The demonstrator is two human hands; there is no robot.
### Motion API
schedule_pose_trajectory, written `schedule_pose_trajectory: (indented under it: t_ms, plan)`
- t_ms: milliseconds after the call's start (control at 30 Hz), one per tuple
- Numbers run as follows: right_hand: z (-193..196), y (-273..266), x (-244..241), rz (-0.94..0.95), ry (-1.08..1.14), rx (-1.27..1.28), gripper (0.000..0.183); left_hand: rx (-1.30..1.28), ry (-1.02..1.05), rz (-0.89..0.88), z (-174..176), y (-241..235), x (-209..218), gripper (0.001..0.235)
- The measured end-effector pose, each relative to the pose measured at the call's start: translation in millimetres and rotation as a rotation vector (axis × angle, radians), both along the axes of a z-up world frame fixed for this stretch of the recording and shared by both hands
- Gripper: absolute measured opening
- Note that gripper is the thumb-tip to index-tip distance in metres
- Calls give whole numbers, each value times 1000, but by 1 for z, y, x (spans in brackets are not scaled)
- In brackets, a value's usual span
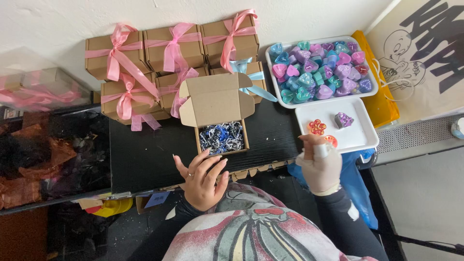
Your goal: Packaging decorative wax melts into a small gift box and tying a blue ribbon around it.
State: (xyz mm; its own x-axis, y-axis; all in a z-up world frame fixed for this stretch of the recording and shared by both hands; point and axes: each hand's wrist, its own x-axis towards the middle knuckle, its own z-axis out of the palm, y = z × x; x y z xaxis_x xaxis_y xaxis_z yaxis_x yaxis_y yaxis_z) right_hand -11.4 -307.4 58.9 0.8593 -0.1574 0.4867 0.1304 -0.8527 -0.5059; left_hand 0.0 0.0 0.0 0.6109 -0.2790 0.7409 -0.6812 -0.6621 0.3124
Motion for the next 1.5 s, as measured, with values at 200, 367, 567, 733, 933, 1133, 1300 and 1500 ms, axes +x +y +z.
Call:
schedule_pose_trajectory:
  t_ms: [200,367,567,733,933,1133,1300,1500]
  plan:
    - [50,-33,25,-285,485,-476,59,-38,-74,24,1,-2,-4,27]
    - [12,-54,49,-235,538,-537,59,-64,-67,32,5,-1,-5,25]
    - [18,-45,58,-297,568,-508,50,-11,3,36,20,7,-8,24]
    - [72,-8,39,-172,355,-276,45,-66,37,-58,40,11,-5,22]
    - [103,59,18,410,537,183,41,-538,1071,-403,64,-4,6,40]
    - [81,88,16,675,196,-161,50,-765,1260,-753,42,-11,-2,69]
    - [56,72,26,829,506,49,75,-1006,1351,-789,20,-4,-5,70]
    - [45,51,22,816,335,865,85,-1028,1424,-896,45,17,-11,76]
